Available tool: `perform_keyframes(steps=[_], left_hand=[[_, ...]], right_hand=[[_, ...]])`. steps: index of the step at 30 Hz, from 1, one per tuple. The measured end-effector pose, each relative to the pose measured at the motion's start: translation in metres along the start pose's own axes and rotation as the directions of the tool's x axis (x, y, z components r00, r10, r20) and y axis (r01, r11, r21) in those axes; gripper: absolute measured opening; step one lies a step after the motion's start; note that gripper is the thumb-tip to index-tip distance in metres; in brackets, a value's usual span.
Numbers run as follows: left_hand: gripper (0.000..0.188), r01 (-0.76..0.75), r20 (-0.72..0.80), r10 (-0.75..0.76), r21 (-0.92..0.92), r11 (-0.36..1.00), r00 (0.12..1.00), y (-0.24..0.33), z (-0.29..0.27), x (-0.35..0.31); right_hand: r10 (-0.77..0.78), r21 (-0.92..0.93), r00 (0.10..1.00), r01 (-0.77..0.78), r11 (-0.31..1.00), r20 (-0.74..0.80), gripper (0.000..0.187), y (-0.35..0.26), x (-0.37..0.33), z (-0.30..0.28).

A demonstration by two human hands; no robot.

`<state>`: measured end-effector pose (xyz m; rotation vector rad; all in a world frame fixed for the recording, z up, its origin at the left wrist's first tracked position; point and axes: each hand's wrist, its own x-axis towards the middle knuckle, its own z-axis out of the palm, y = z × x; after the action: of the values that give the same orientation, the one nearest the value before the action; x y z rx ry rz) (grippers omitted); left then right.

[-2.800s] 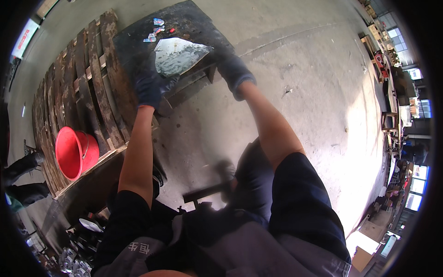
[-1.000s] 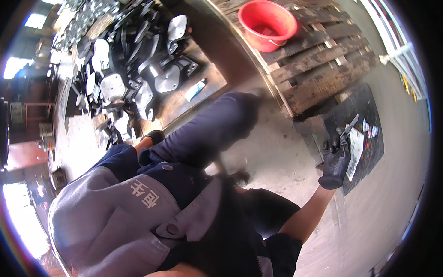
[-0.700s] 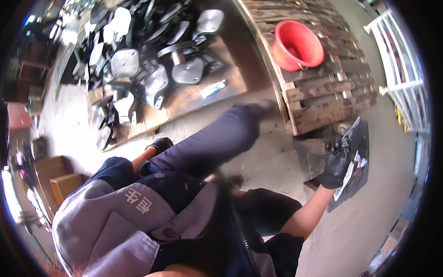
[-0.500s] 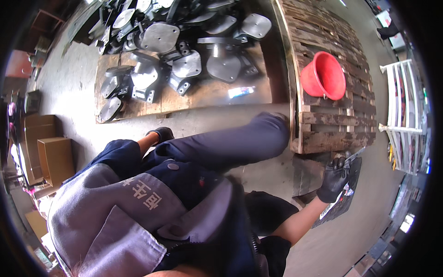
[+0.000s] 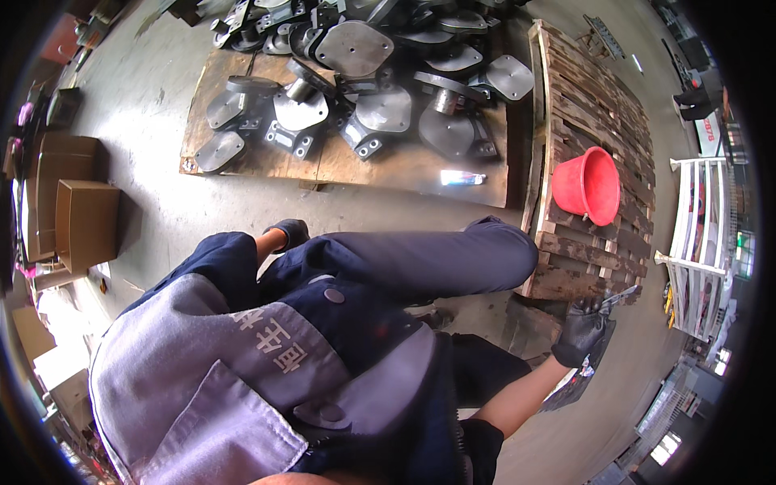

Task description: The person repeatedly picks up dark metal parts from a pile on a wooden pallet, scrapes their surfaces with a handheld scraper on a flat board, and returns them to the pile. The process is repeated for multiple parts in a continuous loop.

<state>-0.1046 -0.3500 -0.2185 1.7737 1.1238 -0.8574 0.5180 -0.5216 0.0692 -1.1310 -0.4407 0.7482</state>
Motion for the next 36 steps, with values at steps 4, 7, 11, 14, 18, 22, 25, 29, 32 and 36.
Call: perform_keyframes(steps=[4, 7, 11, 14, 18, 22, 25, 29, 32, 36], left_hand=[[0.042, -0.024, -0.099, 0.034, 0.099, 0.995, 0.995, -0.010, 0.006, 0.001], [0.035, -0.103, -0.117, 0.120, 0.141, 0.985, 0.986, 0.000, -0.001, -0.001], [0.031, -0.125, -0.205, 0.147, 0.115, 0.985, 0.968, 0.006, -0.012, 0.001], [0.029, -0.259, -0.138, 0.336, 0.395, 0.881, 0.932, 0.011, -0.005, 0.028], [0.028, -0.277, -0.167, 0.376, 0.427, 0.861, 0.912, 0.031, -0.022, 0.021], [0.027, -0.245, -0.161, 0.294, 0.269, 0.932, 0.942, 0.044, -0.036, -0.005], [0.026, -0.181, -0.197, 0.221, 0.201, 0.963, 0.955, 0.028, -0.029, -0.012], [0.026, 0.028, -0.220, -0.032, -0.024, 0.999, 0.975, 0.001, 0.000, -0.014], [0.024, 0.081, -0.190, -0.070, 0.052, 0.995, 0.979, -0.069, 0.049, 0.014], [0.022, 0.192, -0.061, -0.206, -0.182, 0.964, 0.977, -0.074, 0.033, 0.012]], right_hand=[[0.090, 0.157, 0.989, -0.109, 0.982, 0.118, 0.032, 0.014, 0.011, -0.004], [0.087, 0.119, 0.992, -0.097, 0.988, 0.089, 0.032, 0.008, 0.012, -0.002], [0.050, 0.141, 0.997, -0.058, 0.988, 0.059, 0.032, 0.001, -0.002, 0.006], [0.026, 0.131, 0.985, -0.049, 0.990, 0.171, 0.033, -0.010, -0.014, -0.012], [0.015, 0.137, 0.895, -0.084, 0.987, 0.445, 0.036, -0.022, -0.020, -0.059], [-0.127, -0.597, 0.978, 0.202, 0.776, 0.165, 0.042, -0.020, -0.017, -0.084], [-0.069, -0.207, 0.954, 0.133, 0.969, 0.293, 0.044, -0.022, -0.022, -0.061], [0.020, 0.157, 0.822, -0.133, 0.979, 0.569, 0.043, -0.037, -0.001, -0.064], [0.008, 0.157, 0.811, -0.123, 0.980, 0.586, 0.043, -0.015, 0.008, -0.025], [-0.008, 0.105, 0.911, -0.039, 0.994, 0.413, 0.041, -0.019, 0.005, -0.037]])
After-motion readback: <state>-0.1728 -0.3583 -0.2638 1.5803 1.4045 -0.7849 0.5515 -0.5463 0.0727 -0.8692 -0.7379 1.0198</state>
